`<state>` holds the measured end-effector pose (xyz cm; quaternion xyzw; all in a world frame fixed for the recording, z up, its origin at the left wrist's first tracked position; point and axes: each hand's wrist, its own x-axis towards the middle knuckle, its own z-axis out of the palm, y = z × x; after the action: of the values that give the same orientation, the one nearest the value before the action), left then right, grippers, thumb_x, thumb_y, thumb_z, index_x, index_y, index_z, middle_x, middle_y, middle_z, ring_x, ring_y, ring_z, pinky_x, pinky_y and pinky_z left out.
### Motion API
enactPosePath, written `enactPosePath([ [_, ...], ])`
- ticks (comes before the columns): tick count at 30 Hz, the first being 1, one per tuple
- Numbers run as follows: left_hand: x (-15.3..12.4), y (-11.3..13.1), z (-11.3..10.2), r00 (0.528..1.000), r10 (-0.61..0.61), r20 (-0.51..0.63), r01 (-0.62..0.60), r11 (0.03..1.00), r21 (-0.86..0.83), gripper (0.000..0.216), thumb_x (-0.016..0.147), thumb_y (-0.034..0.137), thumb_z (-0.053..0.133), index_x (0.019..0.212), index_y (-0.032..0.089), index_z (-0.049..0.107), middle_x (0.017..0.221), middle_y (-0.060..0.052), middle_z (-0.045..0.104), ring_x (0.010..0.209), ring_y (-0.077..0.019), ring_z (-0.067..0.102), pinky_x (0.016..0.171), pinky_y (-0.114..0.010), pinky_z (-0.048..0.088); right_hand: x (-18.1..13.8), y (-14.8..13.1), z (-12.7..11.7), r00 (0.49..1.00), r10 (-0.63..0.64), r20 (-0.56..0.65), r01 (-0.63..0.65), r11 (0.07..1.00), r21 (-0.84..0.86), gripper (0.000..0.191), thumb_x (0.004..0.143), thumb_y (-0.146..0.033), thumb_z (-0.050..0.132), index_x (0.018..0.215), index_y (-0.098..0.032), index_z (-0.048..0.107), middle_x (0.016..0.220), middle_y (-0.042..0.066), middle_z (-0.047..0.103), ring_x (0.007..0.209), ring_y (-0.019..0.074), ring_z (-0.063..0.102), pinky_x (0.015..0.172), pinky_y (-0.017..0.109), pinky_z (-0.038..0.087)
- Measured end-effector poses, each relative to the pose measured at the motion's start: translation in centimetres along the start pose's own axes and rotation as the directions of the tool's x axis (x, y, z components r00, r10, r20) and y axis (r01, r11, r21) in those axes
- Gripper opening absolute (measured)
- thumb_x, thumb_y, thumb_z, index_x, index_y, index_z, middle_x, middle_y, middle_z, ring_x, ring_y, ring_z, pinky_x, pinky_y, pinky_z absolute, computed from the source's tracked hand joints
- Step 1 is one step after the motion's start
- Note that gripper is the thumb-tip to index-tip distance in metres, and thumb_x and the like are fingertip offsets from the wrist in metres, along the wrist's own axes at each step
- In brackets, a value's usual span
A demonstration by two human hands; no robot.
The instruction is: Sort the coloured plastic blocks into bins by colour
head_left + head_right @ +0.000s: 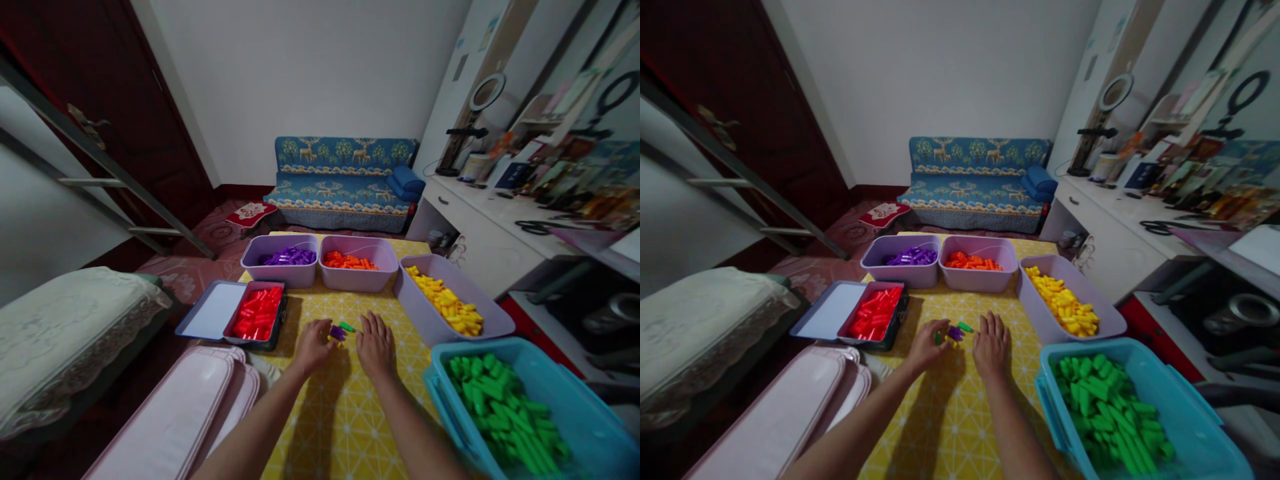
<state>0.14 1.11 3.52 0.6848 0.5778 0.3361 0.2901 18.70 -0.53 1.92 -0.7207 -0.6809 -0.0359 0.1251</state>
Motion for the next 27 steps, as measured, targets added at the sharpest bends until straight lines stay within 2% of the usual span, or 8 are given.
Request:
enactPosePath([
  [2,-0.7,0.6,1.0,0.999,0.042,0.035,-0.046,0.991,0.128,0.049,0.070,0.027,0.071,0.119,0.023,0.066,0.117,-0.007,0.069,0.110,-0.0266,0.059,0.097,-0.040,0.046,0.0,0.0,0.1,1.000,-0.003,-0.002,0.003,1.000,0.000,0.050,0.094,-0.026,0.038,0.143,-0.019,0.047,0.155,0.010,0.038,0.145,0.0263,0.027,0.115,0.045,0.018],
  [5,-1.1,1.5,2.2,1.000,0.012,-0.018,-0.008,0.976,0.218,0.048,0.074,0.028,0.067,0.121,0.023,0.065,0.119,-0.008,0.067,0.111,-0.0276,0.056,0.095,-0.040,0.044,0.0,0.1,0.2,1.000,-0.010,-0.011,0.010,1.000,-0.001,0.049,0.095,-0.027,0.037,0.142,-0.019,0.048,0.155,0.010,0.038,0.144,0.0266,0.027,0.115,0.046,0.019],
  [9,-1.0,2.2,3.4,0.995,-0.022,-0.093,0.045,0.966,0.253,0.043,0.076,0.025,0.063,0.120,0.024,0.065,0.114,-0.008,0.066,0.109,-0.0265,0.056,0.094,-0.038,0.041,0.0,0.3,0.4,0.999,-0.021,-0.031,0.021,1.000,-0.018,0.048,0.096,-0.028,0.037,0.142,-0.019,0.048,0.154,0.010,0.039,0.144,0.0268,0.028,0.114,0.045,0.020],
  [14,-1.0,2.2,3.4,0.994,-0.016,-0.109,0.040,0.973,0.228,0.036,0.080,0.028,0.062,0.115,0.025,0.068,0.110,-0.006,0.067,0.106,-0.0241,0.056,0.094,-0.036,0.040,0.0,0.4,0.6,0.999,-0.026,-0.039,0.024,0.999,-0.028,0.048,0.096,-0.028,0.036,0.141,-0.019,0.049,0.154,0.010,0.040,0.144,0.0267,0.029,0.114,0.045,0.020],
  [17,-0.9,1.9,3.3,0.992,-0.032,-0.121,0.048,0.990,0.135,0.031,0.085,0.030,0.058,0.114,0.024,0.068,0.109,-0.006,0.068,0.106,-0.0228,0.058,0.095,-0.036,0.041,0.1,0.4,0.8,0.999,-0.019,-0.035,0.018,0.999,-0.027,0.048,0.096,-0.028,0.036,0.141,-0.019,0.049,0.154,0.010,0.040,0.143,0.0268,0.029,0.114,0.045,0.021],
  [22,0.8,0.9,2.4,0.973,-0.046,-0.224,0.002,0.982,-0.191,0.029,0.087,0.027,0.055,0.113,0.019,0.065,0.108,-0.007,0.068,0.102,-0.0189,0.062,0.093,-0.033,0.047,0.1,0.4,0.7,0.999,-0.018,-0.031,0.018,1.000,-0.019,0.048,0.096,-0.028,0.037,0.141,-0.020,0.049,0.154,0.009,0.040,0.143,0.0265,0.029,0.114,0.045,0.021],
  [24,2.6,0.9,1.0,0.954,-0.102,-0.281,0.010,0.951,-0.310,0.031,0.084,0.028,0.059,0.113,0.018,0.065,0.109,-0.009,0.068,0.099,-0.0186,0.064,0.088,-0.032,0.051,0.1,0.4,0.7,0.999,-0.017,-0.029,0.016,1.000,-0.014,0.047,0.096,-0.029,0.038,0.141,-0.020,0.050,0.154,0.009,0.040,0.143,0.0262,0.029,0.114,0.045,0.021],
  [27,6.5,1.5,-2.7,0.924,-0.206,-0.322,0.059,0.909,-0.412,0.035,0.080,0.030,0.065,0.112,0.015,0.066,0.106,-0.010,0.070,0.091,-0.0185,0.066,0.081,-0.030,0.053,0.1,0.4,0.6,0.999,-0.007,-0.031,0.007,1.000,-0.007,0.046,0.096,-0.028,0.038,0.140,-0.021,0.050,0.154,0.009,0.040,0.143,0.0255,0.030,0.114,0.044,0.021],
])
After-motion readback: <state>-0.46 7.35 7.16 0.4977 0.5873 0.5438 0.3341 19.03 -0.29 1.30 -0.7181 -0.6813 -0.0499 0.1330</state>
